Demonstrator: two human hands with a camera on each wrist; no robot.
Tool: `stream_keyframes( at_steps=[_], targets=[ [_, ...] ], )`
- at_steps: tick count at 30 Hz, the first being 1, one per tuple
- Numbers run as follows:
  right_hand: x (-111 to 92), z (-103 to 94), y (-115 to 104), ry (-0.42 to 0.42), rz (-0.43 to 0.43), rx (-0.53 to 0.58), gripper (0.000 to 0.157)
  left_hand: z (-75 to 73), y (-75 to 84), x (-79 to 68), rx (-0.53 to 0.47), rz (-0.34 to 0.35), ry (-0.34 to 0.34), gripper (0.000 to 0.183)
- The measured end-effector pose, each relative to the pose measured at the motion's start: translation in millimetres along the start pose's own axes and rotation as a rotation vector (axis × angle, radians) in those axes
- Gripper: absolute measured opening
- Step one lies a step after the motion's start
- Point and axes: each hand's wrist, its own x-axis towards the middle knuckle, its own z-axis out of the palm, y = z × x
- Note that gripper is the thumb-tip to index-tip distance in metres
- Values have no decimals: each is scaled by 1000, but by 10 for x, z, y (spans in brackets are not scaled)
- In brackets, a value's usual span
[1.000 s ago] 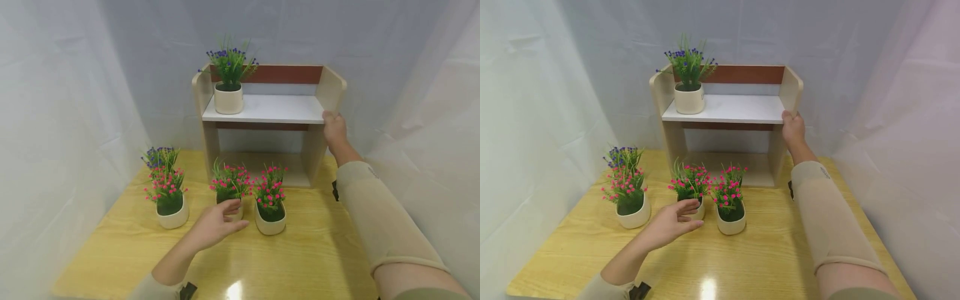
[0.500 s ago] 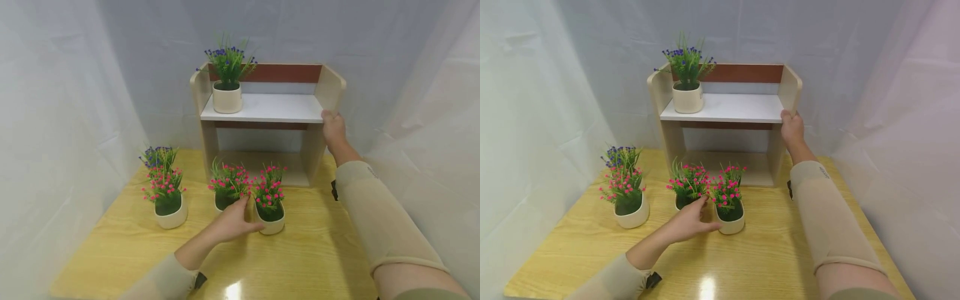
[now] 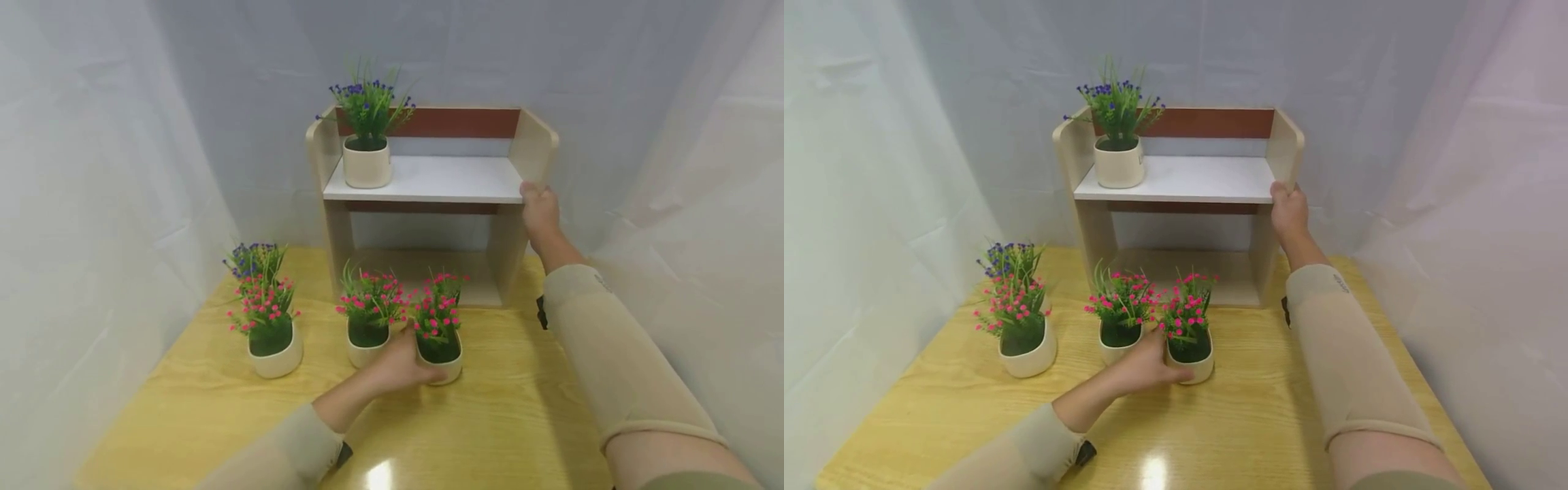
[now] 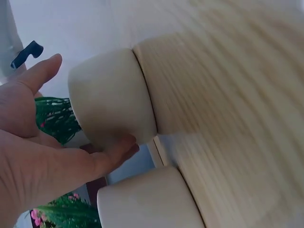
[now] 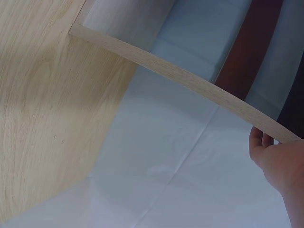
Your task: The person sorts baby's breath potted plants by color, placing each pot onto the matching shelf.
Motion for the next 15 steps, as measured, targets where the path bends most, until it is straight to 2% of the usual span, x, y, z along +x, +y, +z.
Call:
stream_keyframes(
  at_steps=[4, 7, 10, 15],
  targets=[
    [-10, 1, -12, -6, 8, -6, 64, 40, 54, 66, 46, 3, 22, 116],
    [-20, 1, -13, -10, 0, -4, 64, 60, 107, 105, 137, -21, 28, 107],
    [-30, 2, -9, -8, -10, -4, 64, 67, 148, 131, 195, -69, 12, 108],
    [-32, 2, -15, 6, -14, -19, 63, 81, 166, 179, 171, -87, 19, 111]
  ],
)
